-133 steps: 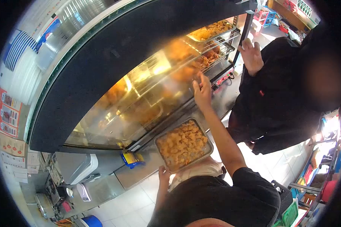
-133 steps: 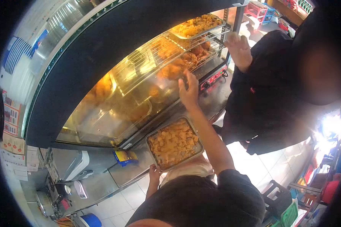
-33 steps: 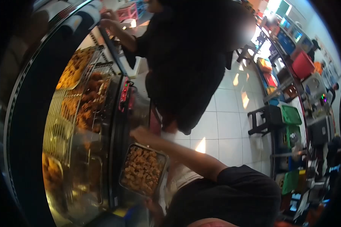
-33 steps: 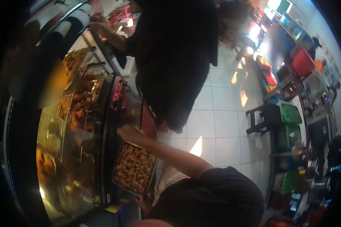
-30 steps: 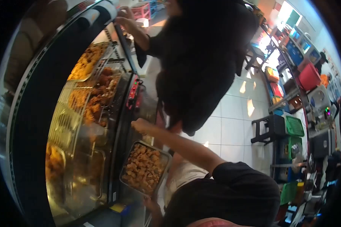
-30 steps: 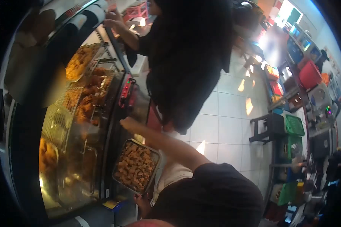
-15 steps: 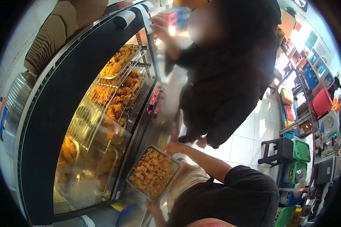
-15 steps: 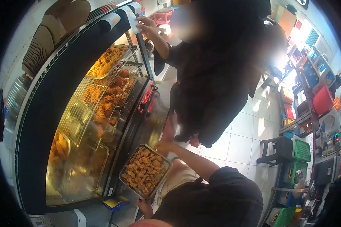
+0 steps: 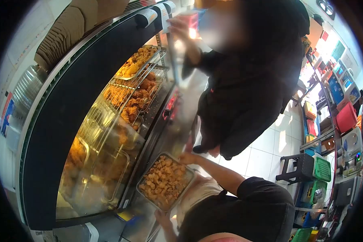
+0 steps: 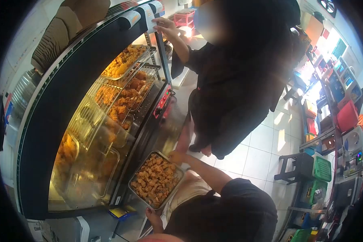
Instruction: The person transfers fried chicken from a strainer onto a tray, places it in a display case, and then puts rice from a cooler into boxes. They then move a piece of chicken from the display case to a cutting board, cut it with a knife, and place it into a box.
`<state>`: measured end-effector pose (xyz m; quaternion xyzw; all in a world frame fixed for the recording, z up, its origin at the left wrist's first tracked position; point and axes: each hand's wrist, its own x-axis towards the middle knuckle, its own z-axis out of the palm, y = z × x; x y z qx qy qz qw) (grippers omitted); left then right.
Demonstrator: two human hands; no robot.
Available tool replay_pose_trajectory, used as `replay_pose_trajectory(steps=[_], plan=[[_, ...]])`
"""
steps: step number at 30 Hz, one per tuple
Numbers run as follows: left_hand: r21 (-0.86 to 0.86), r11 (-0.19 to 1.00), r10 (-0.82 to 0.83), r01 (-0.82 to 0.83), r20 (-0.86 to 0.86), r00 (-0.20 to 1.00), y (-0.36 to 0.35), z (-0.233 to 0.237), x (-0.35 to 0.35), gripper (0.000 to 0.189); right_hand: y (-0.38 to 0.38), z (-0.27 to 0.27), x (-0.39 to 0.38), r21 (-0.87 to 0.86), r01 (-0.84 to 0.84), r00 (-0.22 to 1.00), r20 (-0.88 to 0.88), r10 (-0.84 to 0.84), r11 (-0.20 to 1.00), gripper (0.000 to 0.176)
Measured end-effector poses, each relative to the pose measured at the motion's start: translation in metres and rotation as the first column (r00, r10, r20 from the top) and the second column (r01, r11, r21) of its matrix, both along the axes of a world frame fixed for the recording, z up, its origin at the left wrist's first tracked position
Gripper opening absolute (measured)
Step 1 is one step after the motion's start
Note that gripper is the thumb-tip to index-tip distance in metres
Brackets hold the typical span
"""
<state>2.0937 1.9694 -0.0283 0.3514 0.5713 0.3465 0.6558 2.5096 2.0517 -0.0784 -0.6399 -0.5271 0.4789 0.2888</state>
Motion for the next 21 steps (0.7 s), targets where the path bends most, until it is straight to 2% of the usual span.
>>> replay_pose_trajectory(steps=[1, 2, 3, 5, 7, 8, 9, 11, 13, 14, 15, 16, 18, 20, 21], plan=[[-0.037, 0.999, 0.019, -0.019, 0.009, 1.0, 0.002, 0.003, 0.002, 0.023, -0.003, 0.011, 0.003, 0.008, -0.04, 0.999, -0.02, 0.04, 0.999, 0.043], [-0.073, 0.997, 0.038, -0.037, 0.016, 0.999, 0.002, 0.005, 0.002, 0.023, -0.009, 0.022, 0.001, -0.046, 0.02, 0.99, -0.141, -0.026, 0.999, 0.038], [-0.046, 0.999, 0.016, -0.015, 0.02, 1.0, 0.001, 0.002, 0.0, 0.023, -0.012, 0.028, 0.0, -0.103, 0.072, 0.962, -0.254, -0.096, 0.992, 0.033], [0.015, 1.0, -0.02, 0.02, 0.024, 0.999, -0.002, -0.001, -0.004, 0.024, -0.012, 0.035, -0.001, -0.106, 0.094, 0.94, -0.319, -0.124, 0.99, 0.03], [0.103, 0.995, 0.004, 0.009, -0.128, 0.992, -0.003, 0.008, 0.011, 0.018, -0.021, 0.015, 0.01, 0.007, 0.045, 0.976, -0.214, -0.043, 0.999, 0.033], [0.138, 0.99, 0.017, 0.012, -0.207, 0.978, -0.003, 0.019, 0.018, 0.016, -0.028, -0.006, 0.017, 0.113, 0.048, 0.965, -0.261, -0.017, 0.992, 0.033], [0.122, 0.991, -0.029, 0.05, -0.166, 0.986, -0.002, 0.036, 0.023, 0.02, -0.037, -0.031, 0.025, 0.215, 0.059, 0.952, -0.305, 0.01, 0.975, 0.033], [0.085, 0.99, -0.108, 0.116, -0.088, 0.99, 0.003, 0.073, 0.031, 0.03, -0.058, -0.023, 0.026, 0.22, 0.174, 0.926, -0.369, -0.083, 0.96, 0.033], [0.113, 0.954, -0.236, 0.277, -0.286, 0.929, 0.022, 0.091, 0.038, 0.031, -0.078, 0.063, 0.015, 0.03, 0.34, 0.875, -0.377, -0.305, 0.94, 0.031], [0.11, 0.931, -0.283, 0.347, -0.384, 0.879, 0.026, 0.096, 0.029, 0.031, -0.089, 0.079, 0.011, 0.006, 0.384, 0.874, -0.324, -0.362, 0.923, 0.031], [0.106, 0.948, -0.254, 0.301, -0.322, 0.912, 0.034, 0.08, 0.019, 0.031, -0.099, 0.094, 0.012, -0.007, 0.429, 0.87, -0.266, -0.416, 0.903, 0.03], [0.103, 0.96, -0.228, 0.262, -0.262, 0.938, 0.045, 0.053, 0.012, 0.031, -0.108, 0.114, 0.008, -0.071, 0.447, 0.84, -0.309, -0.446, 0.892, 0.031], [0.107, 0.97, -0.199, 0.218, -0.164, 0.966, 0.053, 0.057, 0.009, 0.032, -0.126, 0.158, 0.001, -0.194, 0.489, 0.763, -0.377, -0.525, 0.851, 0.034], [0.118, 0.973, -0.19, 0.201, -0.098, 0.977, 0.072, 0.124, 0.038, 0.034, -0.147, 0.188, -0.005, -0.196, 0.549, 0.672, -0.474, -0.568, 0.813, 0.03], [0.17, 0.953, -0.247, 0.251, -0.046, 0.968, 0.083, 0.13, 0.041, 0.032, -0.155, 0.199, -0.011, -0.2, 0.57, 0.625, -0.524, -0.579, 0.797, 0.028]])
